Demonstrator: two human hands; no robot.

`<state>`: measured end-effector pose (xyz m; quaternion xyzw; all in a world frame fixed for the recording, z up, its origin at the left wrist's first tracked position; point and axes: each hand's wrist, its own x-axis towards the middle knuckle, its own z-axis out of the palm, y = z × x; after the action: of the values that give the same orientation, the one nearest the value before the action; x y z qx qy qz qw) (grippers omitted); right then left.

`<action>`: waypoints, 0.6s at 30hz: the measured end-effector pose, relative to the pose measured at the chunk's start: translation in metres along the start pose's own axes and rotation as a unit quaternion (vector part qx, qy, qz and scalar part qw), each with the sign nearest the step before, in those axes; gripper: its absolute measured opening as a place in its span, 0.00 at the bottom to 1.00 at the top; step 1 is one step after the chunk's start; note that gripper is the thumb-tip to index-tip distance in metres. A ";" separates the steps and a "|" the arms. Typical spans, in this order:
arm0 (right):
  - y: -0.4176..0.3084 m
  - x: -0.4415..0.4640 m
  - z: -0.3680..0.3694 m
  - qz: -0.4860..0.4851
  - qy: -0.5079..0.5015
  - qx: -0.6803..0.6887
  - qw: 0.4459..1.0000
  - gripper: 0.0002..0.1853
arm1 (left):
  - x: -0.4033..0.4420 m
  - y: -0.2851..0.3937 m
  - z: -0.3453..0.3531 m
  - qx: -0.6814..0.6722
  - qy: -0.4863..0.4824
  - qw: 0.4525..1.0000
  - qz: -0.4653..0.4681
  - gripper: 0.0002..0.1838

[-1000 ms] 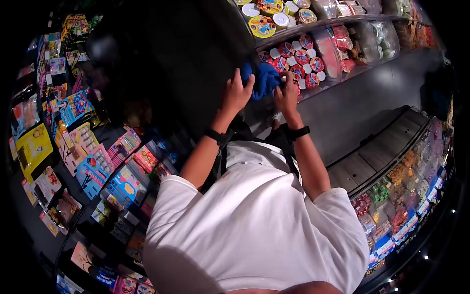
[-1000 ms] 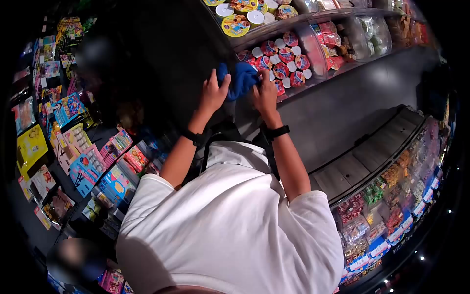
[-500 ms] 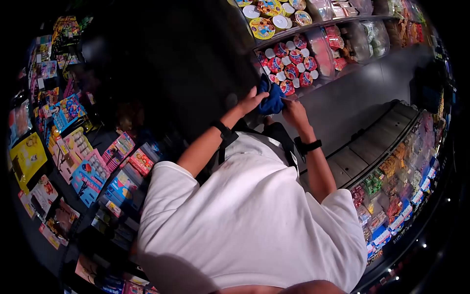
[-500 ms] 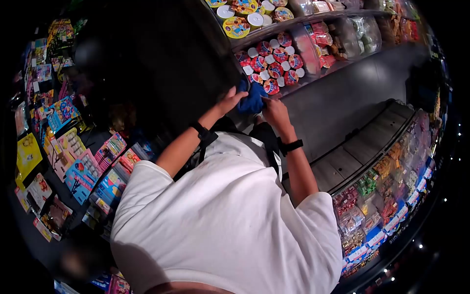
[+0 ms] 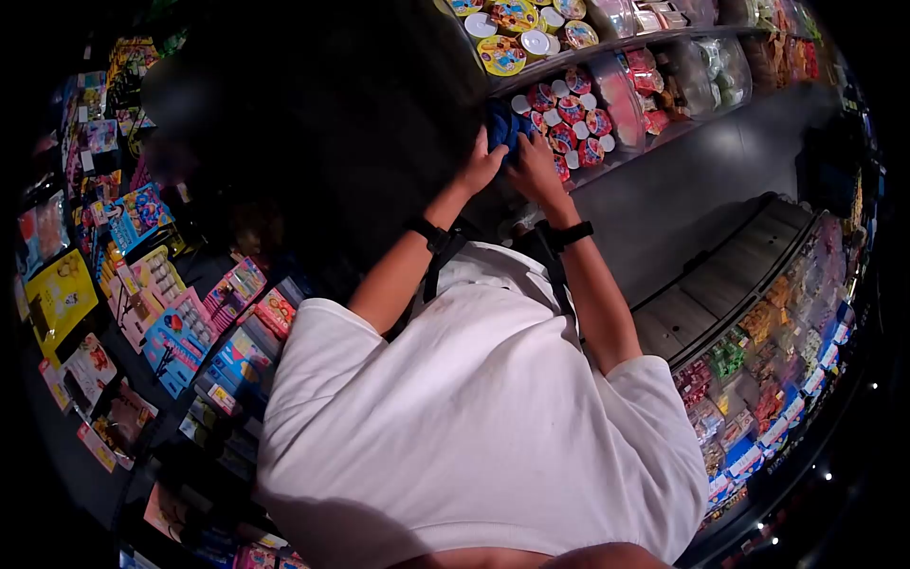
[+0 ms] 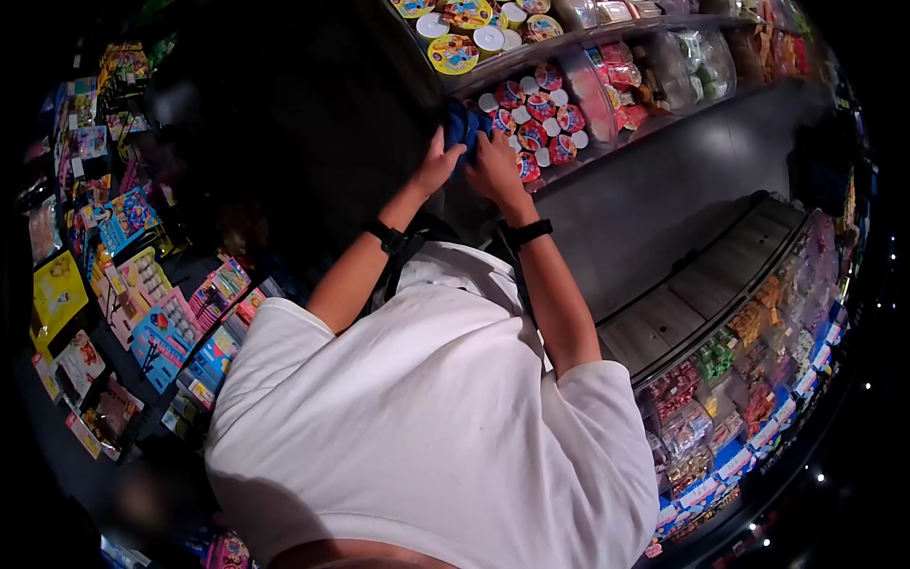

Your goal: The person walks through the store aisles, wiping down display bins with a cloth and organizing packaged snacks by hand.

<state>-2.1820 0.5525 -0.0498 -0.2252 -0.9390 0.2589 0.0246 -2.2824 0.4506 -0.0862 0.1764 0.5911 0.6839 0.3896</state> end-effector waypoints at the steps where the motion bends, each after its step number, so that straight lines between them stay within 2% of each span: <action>1: -0.002 -0.002 0.000 -0.009 0.021 0.000 1.000 0.23 | -0.002 -0.002 0.001 0.001 -0.002 1.000 -0.001 0.32; 3: 0.005 -0.014 0.001 -0.014 0.037 -0.049 0.998 0.21 | -0.018 0.006 0.006 0.240 0.008 0.970 0.034 0.36; 4: 0.000 -0.023 -0.005 -0.012 0.040 -0.089 0.995 0.20 | -0.026 0.012 0.009 0.277 -0.024 0.960 -0.024 0.38; 5: -0.003 -0.031 -0.014 0.010 -0.004 -0.094 0.995 0.19 | -0.033 0.018 0.012 0.317 -0.057 0.944 -0.067 0.38; 7: -0.008 -0.051 -0.024 0.025 -0.006 -0.122 0.992 0.18 | -0.050 0.018 0.017 0.351 -0.086 0.932 -0.016 0.32; 9: 0.004 -0.071 -0.021 0.034 -0.023 -0.135 0.990 0.18 | -0.060 0.033 0.015 0.378 -0.183 0.906 -0.051 0.31; 11: 0.014 -0.088 -0.015 0.045 -0.039 -0.149 0.987 0.18 | -0.067 0.010 0.010 0.363 -0.227 0.903 -0.039 0.30; 13: 0.015 -0.095 -0.012 0.031 -0.015 -0.164 0.986 0.20 | -0.064 0.033 0.009 0.356 -0.254 0.897 -0.059 0.30; 16: 0.018 -0.088 -0.005 0.066 -0.063 -0.161 0.983 0.23 | -0.053 0.044 0.007 0.331 -0.177 0.927 -0.011 0.28; 17: 0.020 -0.084 0.001 0.039 -0.010 -0.156 0.987 0.23 | -0.048 0.049 0.007 0.360 -0.130 0.923 -0.050 0.29; 18: 0.015 -0.076 -0.002 0.048 -0.023 -0.144 0.988 0.23 | -0.041 0.056 0.006 0.336 -0.096 0.937 0.008 0.28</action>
<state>-2.1076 0.5321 -0.0499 -0.2652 -0.9548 0.1272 -0.0417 -2.2703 0.4240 -0.0232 0.3665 0.7451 0.4282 0.3565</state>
